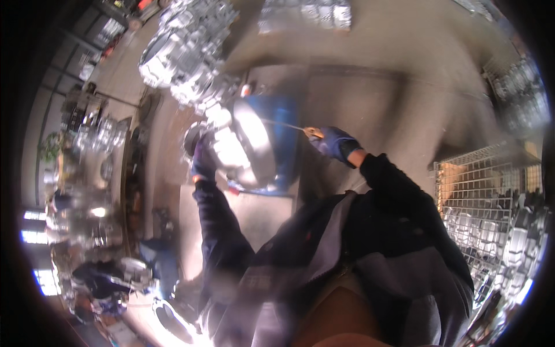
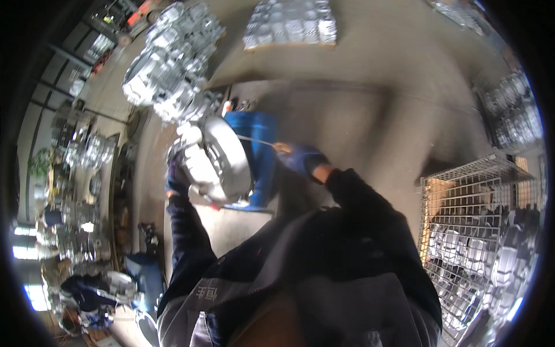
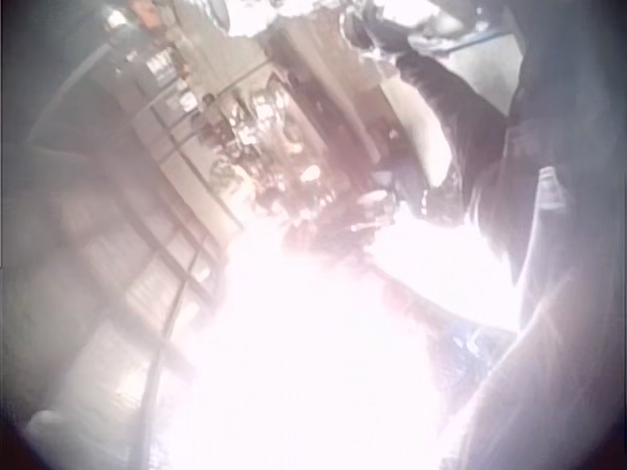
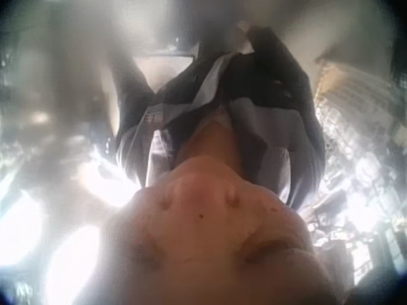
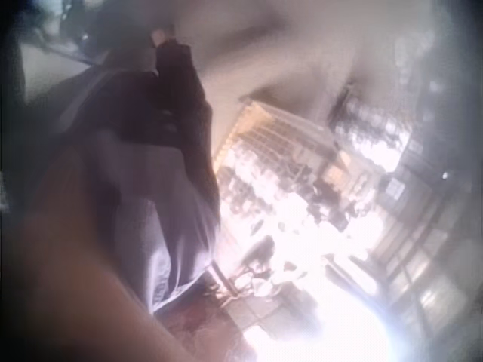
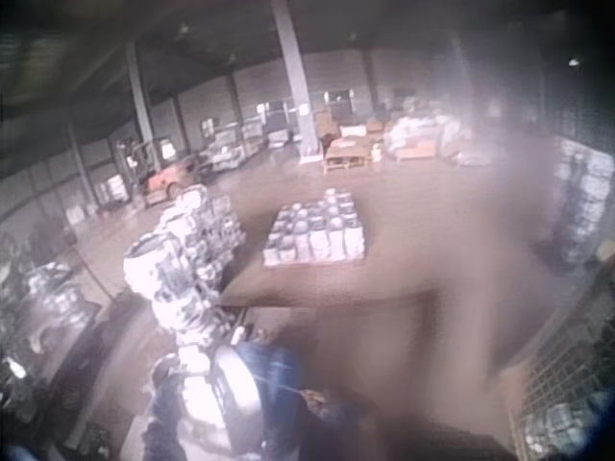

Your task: The person uses a spray gun to clean the interior and exterior surfaces of several large, hollow metal parts. They handle the parts one at a time, spraying them thoroughly before placing them aside.

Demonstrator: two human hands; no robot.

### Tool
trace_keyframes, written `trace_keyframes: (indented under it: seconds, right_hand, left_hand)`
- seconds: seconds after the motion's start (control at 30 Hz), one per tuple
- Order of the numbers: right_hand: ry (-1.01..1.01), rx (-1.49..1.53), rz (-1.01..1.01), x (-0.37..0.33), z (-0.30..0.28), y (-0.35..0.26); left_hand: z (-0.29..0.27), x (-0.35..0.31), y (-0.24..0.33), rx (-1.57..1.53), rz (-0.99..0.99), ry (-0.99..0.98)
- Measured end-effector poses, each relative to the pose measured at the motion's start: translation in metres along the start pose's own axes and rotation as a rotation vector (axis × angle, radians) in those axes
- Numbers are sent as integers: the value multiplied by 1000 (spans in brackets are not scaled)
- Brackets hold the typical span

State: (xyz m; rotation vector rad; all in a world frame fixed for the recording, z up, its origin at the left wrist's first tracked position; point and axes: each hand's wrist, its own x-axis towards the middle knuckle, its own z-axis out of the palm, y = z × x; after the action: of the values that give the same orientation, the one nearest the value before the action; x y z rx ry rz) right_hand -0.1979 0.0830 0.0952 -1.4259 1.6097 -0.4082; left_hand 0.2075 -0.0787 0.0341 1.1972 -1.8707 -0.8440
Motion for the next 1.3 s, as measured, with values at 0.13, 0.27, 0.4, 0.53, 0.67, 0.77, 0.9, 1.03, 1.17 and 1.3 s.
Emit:
trace_keyframes:
  seconds: [0.13,0.27,0.4,0.53,0.67,0.77,0.9,1.03,1.17,1.3]
  right_hand:
    - [-411,-277,-71,-29,-12,-25]
    - [-499,491,-60,2,-38,-37]
    - [-126,206,42,19,-23,-13]
    - [-460,-73,34,9,-2,9]
    - [-517,425,-160,26,-15,-14]
    - [-132,339,-95,36,-24,-33]
    - [-99,-67,44,18,-9,-28]
    - [-461,302,-13,1,-13,-16]
    - [-109,371,-247,28,-31,-27]
    - [-48,17,69,21,-16,-5]
  left_hand:
    - [4,18,3,-489,-423,28]
    - [-10,33,-5,-734,-476,10]
    - [-25,43,5,-854,-441,-49]
    - [-46,40,78,249,-537,-36]
    - [-21,51,144,-160,-422,63]
    - [-11,42,165,58,-355,100]
    - [-14,31,162,-56,-116,135]
    - [11,47,145,-23,-169,238]
    - [18,71,142,-79,-242,263]
    - [25,76,152,-260,-291,235]
